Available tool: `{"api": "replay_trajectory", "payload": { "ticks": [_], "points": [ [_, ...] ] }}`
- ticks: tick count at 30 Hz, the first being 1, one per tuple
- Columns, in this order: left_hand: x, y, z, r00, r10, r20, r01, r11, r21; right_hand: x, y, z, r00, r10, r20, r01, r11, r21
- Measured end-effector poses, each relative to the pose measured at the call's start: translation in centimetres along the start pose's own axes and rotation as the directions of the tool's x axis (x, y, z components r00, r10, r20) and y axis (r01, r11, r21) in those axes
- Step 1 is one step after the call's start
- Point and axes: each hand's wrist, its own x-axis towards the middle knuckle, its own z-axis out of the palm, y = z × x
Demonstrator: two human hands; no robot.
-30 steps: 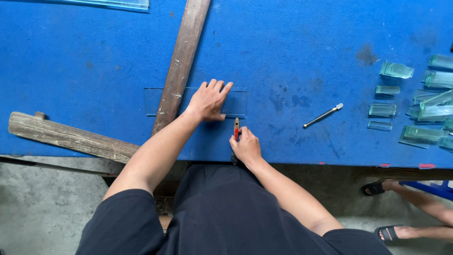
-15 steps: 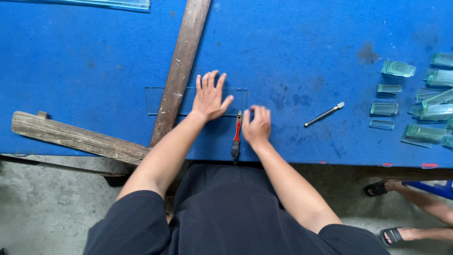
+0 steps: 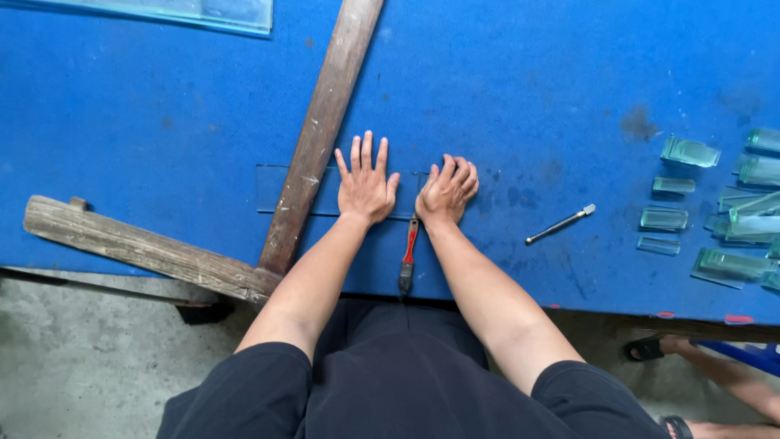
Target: The person uses a glass cutter and a wooden L-shaped guide to score and snap rectangular glass sheets on a blue workbench. They repeatedly align each sheet, score it, and break it along the line, stacking the finished pieces to the right.
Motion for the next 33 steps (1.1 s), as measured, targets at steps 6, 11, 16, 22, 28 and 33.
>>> {"api": "replay_trajectory", "payload": {
  "ticks": [6,11,16,22,28,33],
  "points": [
    [0.3,-0.2,0.4,1.0,-0.002,0.026,0.002,1.0,-0.01,0.1,0.1,-0.6,0.999,0.028,0.037,-0.03,0.998,0.061],
    [0.3,-0.5,0.8,1.0,-0.008,0.027,0.009,1.0,-0.017,0.5,2.5,-2.9,0.984,-0.121,0.13,0.066,0.93,0.362],
    [0.1,-0.4,1.1,1.0,0.0,0.003,0.0,1.0,-0.022,2.4,2.5,-9.8,0.698,-0.485,0.527,0.264,0.858,0.44],
    [0.2,-0.3,1.4,0.997,0.066,-0.031,-0.067,0.997,-0.03,3.2,2.4,-9.2,0.579,-0.494,0.648,0.406,0.865,0.296],
    [-1.4,3.1,2.5,0.89,0.423,-0.171,-0.426,0.904,0.018,2.6,7.2,-10.6,0.749,-0.392,0.534,0.243,0.913,0.328],
    [-4.1,6.5,7.1,0.747,0.61,-0.264,-0.64,0.768,-0.035,1.1,21.6,-15.0,0.987,0.028,0.159,-0.069,0.963,0.261]
  ]
}}
